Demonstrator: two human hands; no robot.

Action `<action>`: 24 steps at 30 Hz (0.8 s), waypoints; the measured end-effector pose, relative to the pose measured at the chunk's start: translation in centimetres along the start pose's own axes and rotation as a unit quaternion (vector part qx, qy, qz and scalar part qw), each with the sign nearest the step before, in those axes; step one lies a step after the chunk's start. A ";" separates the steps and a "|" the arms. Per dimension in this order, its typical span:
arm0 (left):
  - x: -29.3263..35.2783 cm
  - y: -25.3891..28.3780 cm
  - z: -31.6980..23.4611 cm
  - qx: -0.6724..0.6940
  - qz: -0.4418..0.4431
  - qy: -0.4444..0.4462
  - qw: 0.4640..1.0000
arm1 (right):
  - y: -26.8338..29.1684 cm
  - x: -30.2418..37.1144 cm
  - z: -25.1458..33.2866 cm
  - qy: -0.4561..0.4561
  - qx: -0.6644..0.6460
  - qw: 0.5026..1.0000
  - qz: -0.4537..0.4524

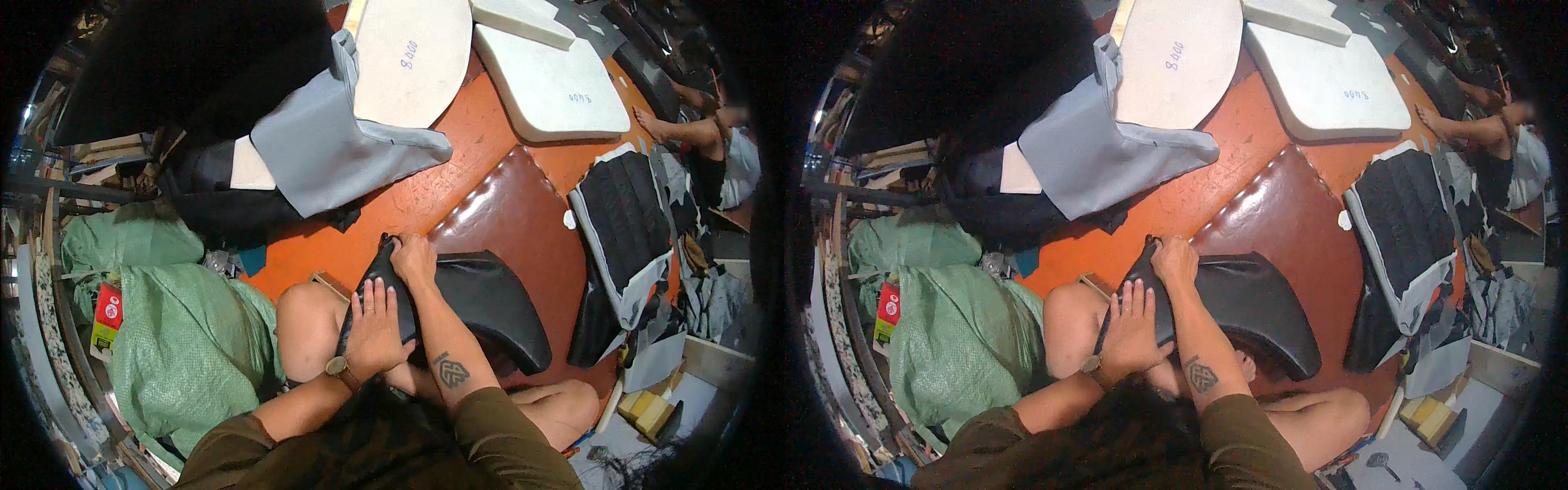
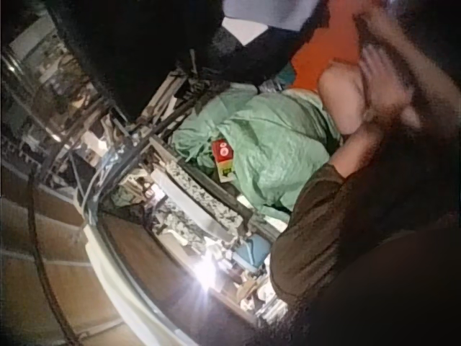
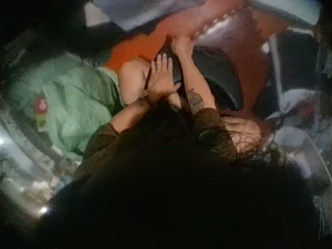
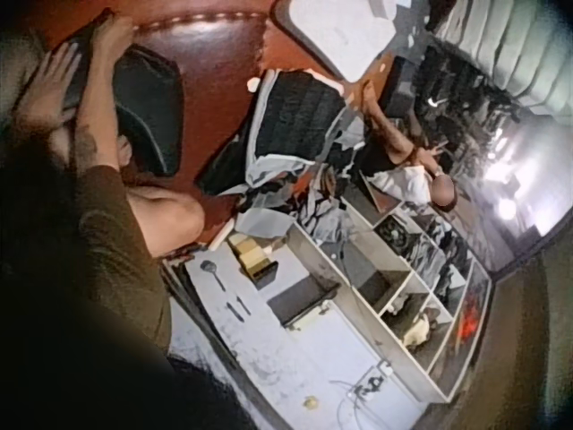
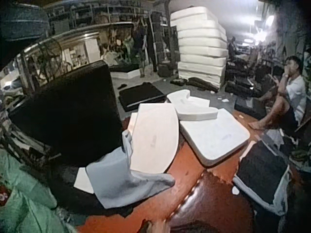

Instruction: The person sits on the floor and fits a black leather cover over a white foam cushion. They smooth the material, tuck edges, and adjust the fit by hand while handling the cushion and cover repeatedly.

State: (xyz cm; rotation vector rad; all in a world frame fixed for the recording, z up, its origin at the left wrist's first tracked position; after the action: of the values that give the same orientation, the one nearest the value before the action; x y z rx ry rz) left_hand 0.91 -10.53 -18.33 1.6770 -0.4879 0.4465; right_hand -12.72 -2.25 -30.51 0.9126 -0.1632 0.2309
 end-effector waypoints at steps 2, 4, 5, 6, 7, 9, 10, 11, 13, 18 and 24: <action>0.0 0.4 -0.1 -0.002 0.005 0.001 1.000 | 0.0 0.2 0.1 -0.031 -0.004 1.000 0.002; 0.2 -0.6 0.9 0.037 -0.033 -0.044 0.998 | 0.3 0.7 0.6 -0.043 -0.013 0.999 -0.004; 0.9 -1.2 1.5 0.056 -0.051 -0.066 0.995 | 0.4 1.2 0.7 -0.042 -0.018 0.999 -0.008; 2.1 -0.7 2.0 0.067 -0.069 -0.097 0.991 | 0.8 0.6 0.8 -0.038 -0.025 0.999 -0.021; 4.4 -0.2 2.6 0.076 -0.087 -0.130 0.985 | 1.2 -0.2 0.8 -0.031 -0.027 0.999 -0.032; 10.0 0.3 3.9 0.120 -0.063 -0.136 0.981 | 1.1 0.7 0.4 -0.026 -0.024 0.999 -0.035; 12.4 0.7 4.7 0.147 -0.029 -0.112 0.982 | 1.0 0.9 0.0 -0.008 -0.007 0.999 -0.049; 13.8 0.9 5.3 0.172 0.001 -0.085 0.981 | 1.1 0.9 0.3 -0.007 -0.005 0.999 -0.044; 13.4 1.2 5.1 0.167 -0.007 -0.067 0.984 | 1.2 1.0 0.6 -0.007 0.000 0.999 -0.032; 6.8 -0.6 4.5 0.086 -0.061 -0.078 0.991 | 1.1 1.4 0.3 -0.002 -0.016 0.999 -0.044; -0.2 -0.8 4.8 0.066 -0.018 -0.043 0.997 | 0.5 1.1 0.1 0.017 -0.041 0.998 -0.043</action>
State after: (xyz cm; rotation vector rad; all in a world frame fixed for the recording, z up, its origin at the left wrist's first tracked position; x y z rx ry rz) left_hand 1.21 -15.13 -19.82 1.8350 -0.5003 0.3880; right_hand -11.82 -1.90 -29.85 0.8319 -0.1007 0.1583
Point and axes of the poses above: each hand's wrist, its own x-axis away from the middle knuckle, its own y-axis out of the back of the hand, z = x × y, the point moved 2 cm from there along -x, towards the middle knuckle, and after that the axes turned 6 degrees about y, right-handed, at the moved point
